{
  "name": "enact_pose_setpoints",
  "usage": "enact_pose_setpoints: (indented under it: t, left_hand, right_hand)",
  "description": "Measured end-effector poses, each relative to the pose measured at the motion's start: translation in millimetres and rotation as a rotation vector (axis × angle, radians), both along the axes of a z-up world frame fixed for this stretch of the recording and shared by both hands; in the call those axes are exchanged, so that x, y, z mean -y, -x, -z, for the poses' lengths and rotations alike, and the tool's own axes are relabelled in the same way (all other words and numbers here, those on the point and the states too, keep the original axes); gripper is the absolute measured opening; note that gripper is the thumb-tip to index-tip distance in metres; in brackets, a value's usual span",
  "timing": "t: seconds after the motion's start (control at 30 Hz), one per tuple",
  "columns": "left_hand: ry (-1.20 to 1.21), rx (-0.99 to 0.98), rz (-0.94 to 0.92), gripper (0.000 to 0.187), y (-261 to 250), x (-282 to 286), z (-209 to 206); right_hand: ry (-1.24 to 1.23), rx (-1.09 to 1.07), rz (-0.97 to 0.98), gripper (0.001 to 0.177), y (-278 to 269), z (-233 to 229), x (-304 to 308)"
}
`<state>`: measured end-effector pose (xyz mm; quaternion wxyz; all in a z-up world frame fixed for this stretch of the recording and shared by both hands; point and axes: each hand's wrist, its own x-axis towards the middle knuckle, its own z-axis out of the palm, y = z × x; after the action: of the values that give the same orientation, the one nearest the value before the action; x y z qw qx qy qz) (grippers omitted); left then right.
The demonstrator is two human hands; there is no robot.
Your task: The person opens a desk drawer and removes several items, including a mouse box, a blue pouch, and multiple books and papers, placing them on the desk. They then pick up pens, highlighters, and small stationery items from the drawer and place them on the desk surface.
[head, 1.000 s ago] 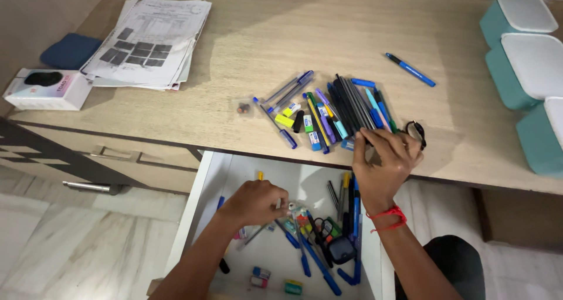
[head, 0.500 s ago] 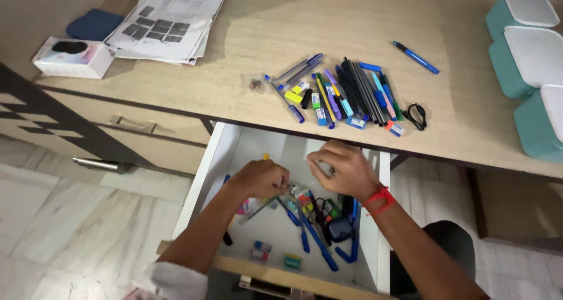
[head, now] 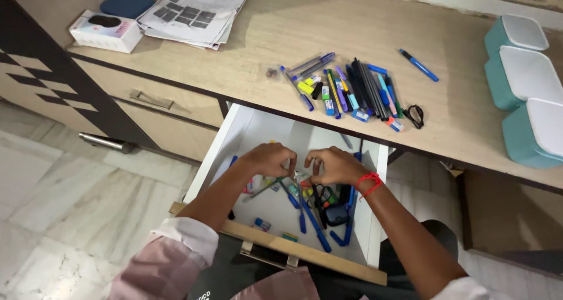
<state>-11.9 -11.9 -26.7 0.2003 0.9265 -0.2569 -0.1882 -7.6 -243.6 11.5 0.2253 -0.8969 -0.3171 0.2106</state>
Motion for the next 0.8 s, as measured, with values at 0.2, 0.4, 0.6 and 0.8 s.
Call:
enact_pose_setpoints:
  t: [0.2, 0.4, 0.6, 0.8]
  left_hand:
    - [0.084, 0.003, 0.005, 0.032, -2.1, 1.3, -4.8]
    - [0.193, -0.148, 0.019, 0.054, -3.5, 11.8, -8.5]
    - [0.508, -0.098, 0.060, 0.052, -3.1, 17.0, -8.5]
    - [0.625, -0.073, -0.029, 0.041, -8.0, 14.6, -11.9]
  right_hand:
    - [-0.033, -0.105, -0.010, 0.048, -8.2, 11.8, -1.6]
    - [-0.407, -0.221, 0.086, 0.038, -23.1, 23.8, 7.9]
    - [-0.749, -0.273, 0.137, 0.042, -28.2, 25.7, 16.2]
    - [-0.796, -0.103, 0.181, 0.044, -25.7, 22.5, 11.4]
